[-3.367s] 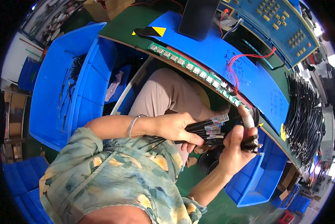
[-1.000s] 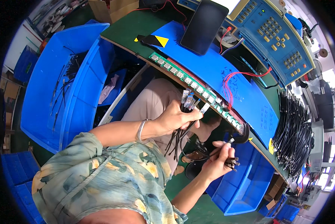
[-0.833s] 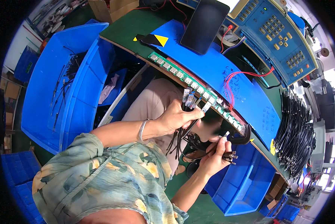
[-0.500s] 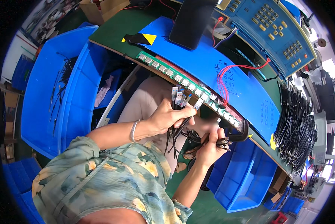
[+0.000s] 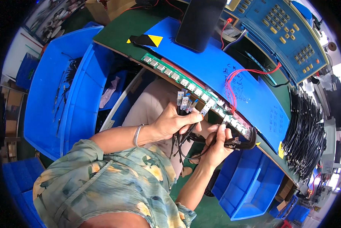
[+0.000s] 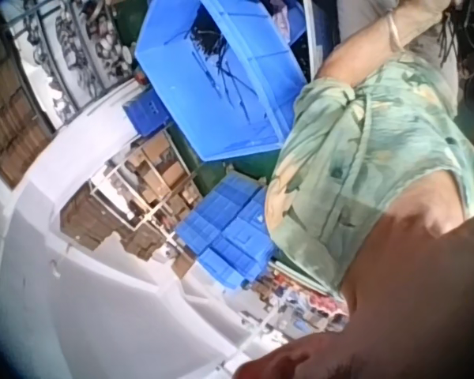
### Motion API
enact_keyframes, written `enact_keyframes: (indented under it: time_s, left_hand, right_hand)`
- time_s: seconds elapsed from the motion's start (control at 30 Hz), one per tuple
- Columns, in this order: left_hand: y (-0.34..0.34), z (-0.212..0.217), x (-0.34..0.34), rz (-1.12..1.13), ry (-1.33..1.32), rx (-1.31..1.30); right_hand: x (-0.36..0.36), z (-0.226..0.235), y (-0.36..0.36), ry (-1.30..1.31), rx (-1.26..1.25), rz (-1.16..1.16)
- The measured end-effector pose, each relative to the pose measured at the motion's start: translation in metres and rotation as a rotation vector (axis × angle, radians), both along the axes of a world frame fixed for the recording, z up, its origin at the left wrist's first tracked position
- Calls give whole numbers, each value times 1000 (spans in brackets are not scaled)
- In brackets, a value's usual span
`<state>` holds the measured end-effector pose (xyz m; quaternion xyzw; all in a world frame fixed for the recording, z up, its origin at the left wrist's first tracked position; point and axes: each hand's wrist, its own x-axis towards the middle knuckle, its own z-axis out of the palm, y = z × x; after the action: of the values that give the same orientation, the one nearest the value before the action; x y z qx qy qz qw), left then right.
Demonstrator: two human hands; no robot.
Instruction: Connecting electrical cable connectors to a testing fixture to verify functionality, as indicated by a PASS status on a digital display.
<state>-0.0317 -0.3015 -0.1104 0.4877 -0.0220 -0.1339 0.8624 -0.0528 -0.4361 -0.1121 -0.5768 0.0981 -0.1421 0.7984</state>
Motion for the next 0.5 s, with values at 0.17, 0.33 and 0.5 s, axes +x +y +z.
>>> enact_keyframes:
  time_s: [0.17, 0.33, 0.5]
  left_hand:
    - [-3, -5, 0, -4, 49, -17]
    - [-5, 1, 1, -8, 77, -7]
    - [-3, 3, 1, -18, 89, 18]
  right_hand:
    - [1, 9, 6, 25, -4, -35]
    - [2, 12, 12, 48, -49, -96]
    - [1, 16, 15, 68, -46, -95]
